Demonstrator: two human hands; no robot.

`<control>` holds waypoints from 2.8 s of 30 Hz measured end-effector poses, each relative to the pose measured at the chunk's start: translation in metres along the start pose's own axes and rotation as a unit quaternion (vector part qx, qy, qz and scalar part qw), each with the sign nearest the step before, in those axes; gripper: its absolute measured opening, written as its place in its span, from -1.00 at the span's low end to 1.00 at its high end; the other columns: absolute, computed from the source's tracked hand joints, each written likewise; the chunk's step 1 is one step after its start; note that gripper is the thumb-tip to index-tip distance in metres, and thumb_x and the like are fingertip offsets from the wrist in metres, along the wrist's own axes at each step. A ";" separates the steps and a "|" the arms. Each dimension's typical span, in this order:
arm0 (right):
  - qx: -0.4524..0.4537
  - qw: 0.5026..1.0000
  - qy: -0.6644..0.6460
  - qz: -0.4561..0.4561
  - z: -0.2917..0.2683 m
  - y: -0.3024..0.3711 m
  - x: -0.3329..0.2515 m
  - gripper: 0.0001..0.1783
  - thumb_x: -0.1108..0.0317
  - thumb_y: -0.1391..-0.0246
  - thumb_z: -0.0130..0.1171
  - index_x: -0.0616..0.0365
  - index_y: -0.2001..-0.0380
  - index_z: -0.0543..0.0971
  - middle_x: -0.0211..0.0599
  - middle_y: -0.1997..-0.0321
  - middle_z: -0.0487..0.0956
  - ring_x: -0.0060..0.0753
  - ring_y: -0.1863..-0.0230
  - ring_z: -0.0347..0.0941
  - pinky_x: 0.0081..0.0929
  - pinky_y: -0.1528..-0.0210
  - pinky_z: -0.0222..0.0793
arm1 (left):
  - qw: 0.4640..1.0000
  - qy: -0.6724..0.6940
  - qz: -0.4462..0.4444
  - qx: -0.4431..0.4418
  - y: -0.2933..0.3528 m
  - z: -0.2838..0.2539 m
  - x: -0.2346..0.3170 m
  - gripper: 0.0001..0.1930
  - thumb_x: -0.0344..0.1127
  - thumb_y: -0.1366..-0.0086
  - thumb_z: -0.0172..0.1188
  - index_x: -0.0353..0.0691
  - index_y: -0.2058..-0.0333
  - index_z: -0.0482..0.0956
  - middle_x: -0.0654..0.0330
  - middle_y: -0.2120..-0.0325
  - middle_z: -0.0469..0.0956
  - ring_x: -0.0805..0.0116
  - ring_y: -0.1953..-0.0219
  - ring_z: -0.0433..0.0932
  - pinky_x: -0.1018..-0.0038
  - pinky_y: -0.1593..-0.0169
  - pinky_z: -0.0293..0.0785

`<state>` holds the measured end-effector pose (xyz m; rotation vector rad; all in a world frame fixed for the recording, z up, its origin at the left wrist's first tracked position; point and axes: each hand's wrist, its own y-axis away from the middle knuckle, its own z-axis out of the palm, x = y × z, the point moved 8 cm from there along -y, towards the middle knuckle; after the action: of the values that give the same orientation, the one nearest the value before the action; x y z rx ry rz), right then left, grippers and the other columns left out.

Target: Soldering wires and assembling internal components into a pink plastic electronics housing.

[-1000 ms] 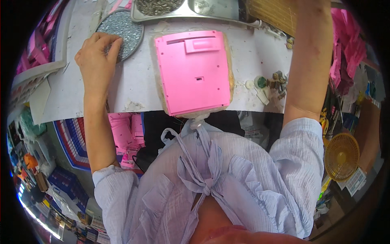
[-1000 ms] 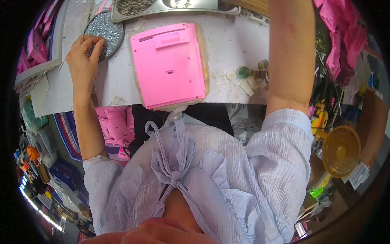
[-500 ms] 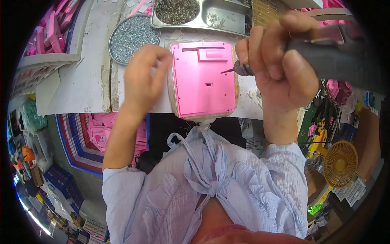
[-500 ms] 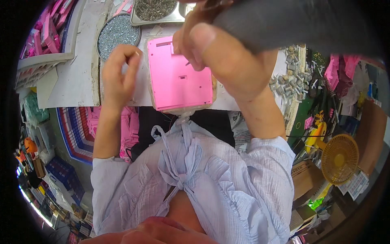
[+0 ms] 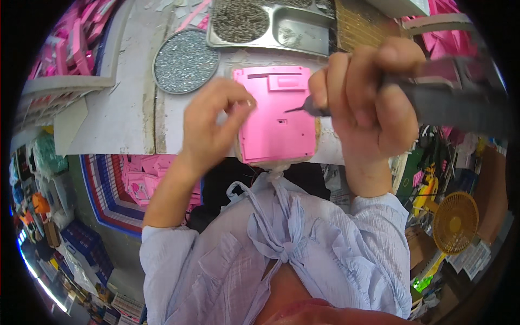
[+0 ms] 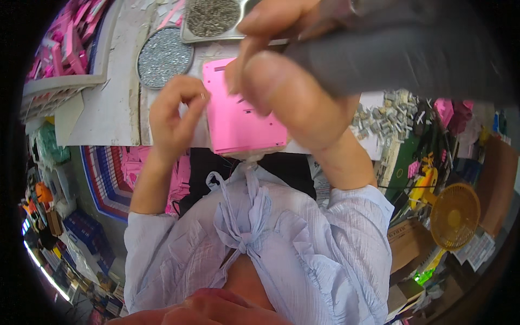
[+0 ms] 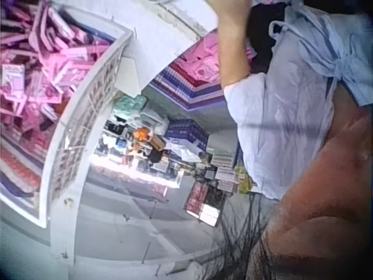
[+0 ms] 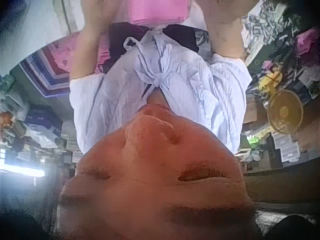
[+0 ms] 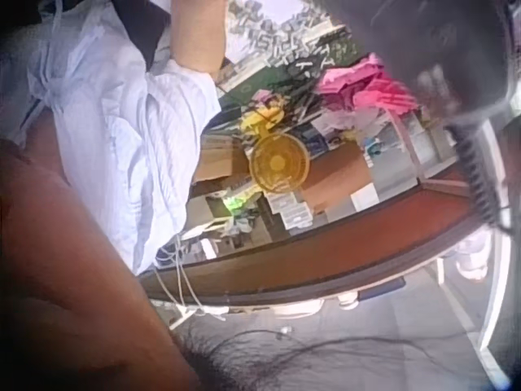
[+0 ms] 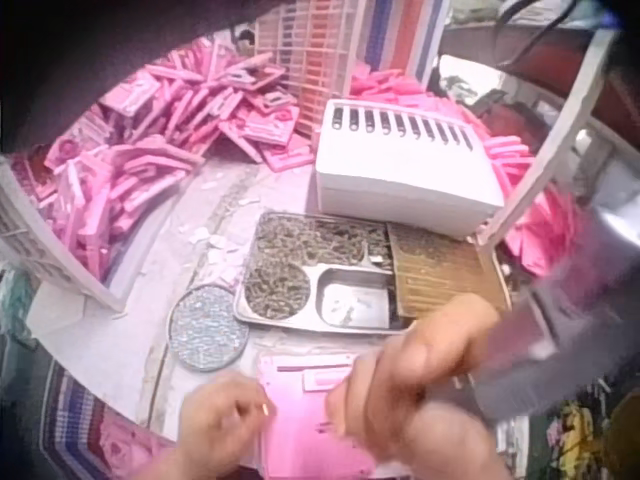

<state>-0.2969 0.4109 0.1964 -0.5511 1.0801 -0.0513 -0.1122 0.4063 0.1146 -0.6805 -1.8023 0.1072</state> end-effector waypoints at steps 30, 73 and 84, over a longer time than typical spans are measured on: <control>0.020 0.999 0.013 0.043 0.020 0.040 -0.004 -0.70 0.18 -0.26 0.28 -0.07 0.07 0.41 -0.51 0.60 0.38 -0.56 0.62 0.30 -0.42 0.42 0.38 | 0.954 -0.150 0.151 -0.213 0.000 0.064 0.053 -0.82 -0.35 -0.04 0.34 -0.18 0.45 0.48 0.22 0.49 0.42 0.22 0.41 0.51 0.30 0.30 0.42; -0.075 0.975 0.209 -0.006 0.006 0.057 0.027 -0.76 0.47 -0.16 0.30 0.14 0.36 0.38 -0.30 0.65 0.45 -0.36 0.66 0.40 -0.35 0.54 0.45 | 0.983 -0.095 0.088 -0.128 0.024 0.064 0.008 -0.90 -0.44 -0.21 0.30 -0.26 0.32 0.56 0.10 0.05 0.65 0.11 -0.14 0.58 0.12 -0.21 0.45; -0.023 0.980 0.198 0.017 -0.021 0.040 0.042 -0.74 0.43 -0.19 0.30 0.15 0.35 0.36 -0.24 0.64 0.44 -0.38 0.62 0.36 -0.36 0.54 0.39 | 0.985 -0.087 0.073 -0.132 0.022 0.065 0.005 -0.88 -0.43 -0.19 0.28 -0.28 0.29 0.57 0.09 0.09 0.63 0.11 -0.12 0.58 0.12 -0.18 0.46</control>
<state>-0.3032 0.4247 0.1363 -0.5780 1.4823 -0.1105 -0.1629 0.4440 0.0874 -1.0200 -1.9514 0.0253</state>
